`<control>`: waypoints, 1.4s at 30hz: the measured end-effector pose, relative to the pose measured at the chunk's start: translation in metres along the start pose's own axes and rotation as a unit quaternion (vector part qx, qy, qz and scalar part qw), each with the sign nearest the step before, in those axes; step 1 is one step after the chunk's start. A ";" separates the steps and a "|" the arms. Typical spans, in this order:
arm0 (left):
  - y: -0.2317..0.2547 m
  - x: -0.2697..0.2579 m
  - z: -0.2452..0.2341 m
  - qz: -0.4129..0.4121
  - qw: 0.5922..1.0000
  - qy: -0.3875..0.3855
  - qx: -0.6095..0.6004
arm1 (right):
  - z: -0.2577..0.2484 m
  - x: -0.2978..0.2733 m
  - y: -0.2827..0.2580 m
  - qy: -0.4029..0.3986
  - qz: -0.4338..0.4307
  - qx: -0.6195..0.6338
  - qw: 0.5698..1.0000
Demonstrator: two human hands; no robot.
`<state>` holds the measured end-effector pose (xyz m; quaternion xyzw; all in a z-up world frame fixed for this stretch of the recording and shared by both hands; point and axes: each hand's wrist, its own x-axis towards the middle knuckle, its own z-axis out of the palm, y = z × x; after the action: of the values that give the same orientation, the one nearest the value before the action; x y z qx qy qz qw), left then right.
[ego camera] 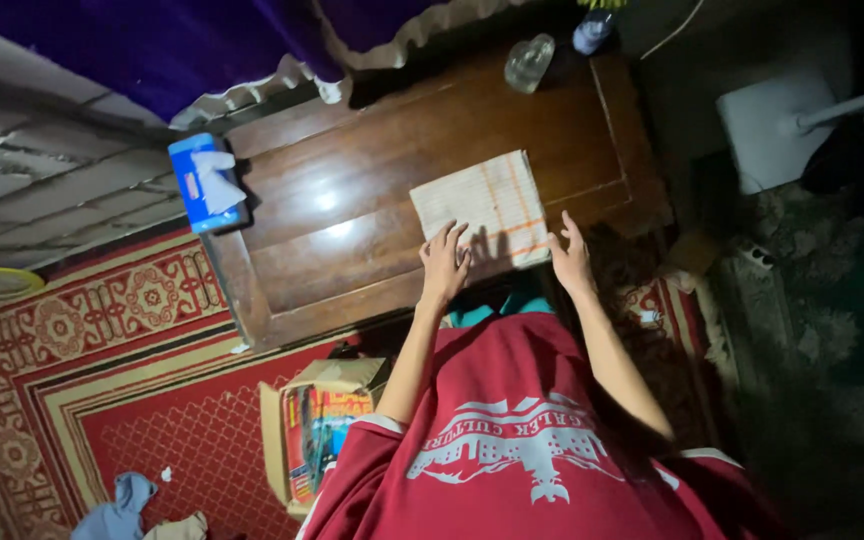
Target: The person is tidying various objects by moving them between a wooden table and a cardboard box, and then smoothing out a cloth on the table.
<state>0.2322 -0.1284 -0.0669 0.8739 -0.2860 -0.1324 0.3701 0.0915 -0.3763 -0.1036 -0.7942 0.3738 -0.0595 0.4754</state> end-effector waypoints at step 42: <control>-0.024 0.262 0.088 -0.162 0.952 0.129 -0.224 | 0.117 0.308 -0.014 -0.165 -0.082 -0.048 0.982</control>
<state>0.4127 -0.3219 -0.1503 0.8129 -0.0537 -0.1368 0.5635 0.3714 -0.4890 -0.2360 -0.8427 0.2266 0.0515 0.4855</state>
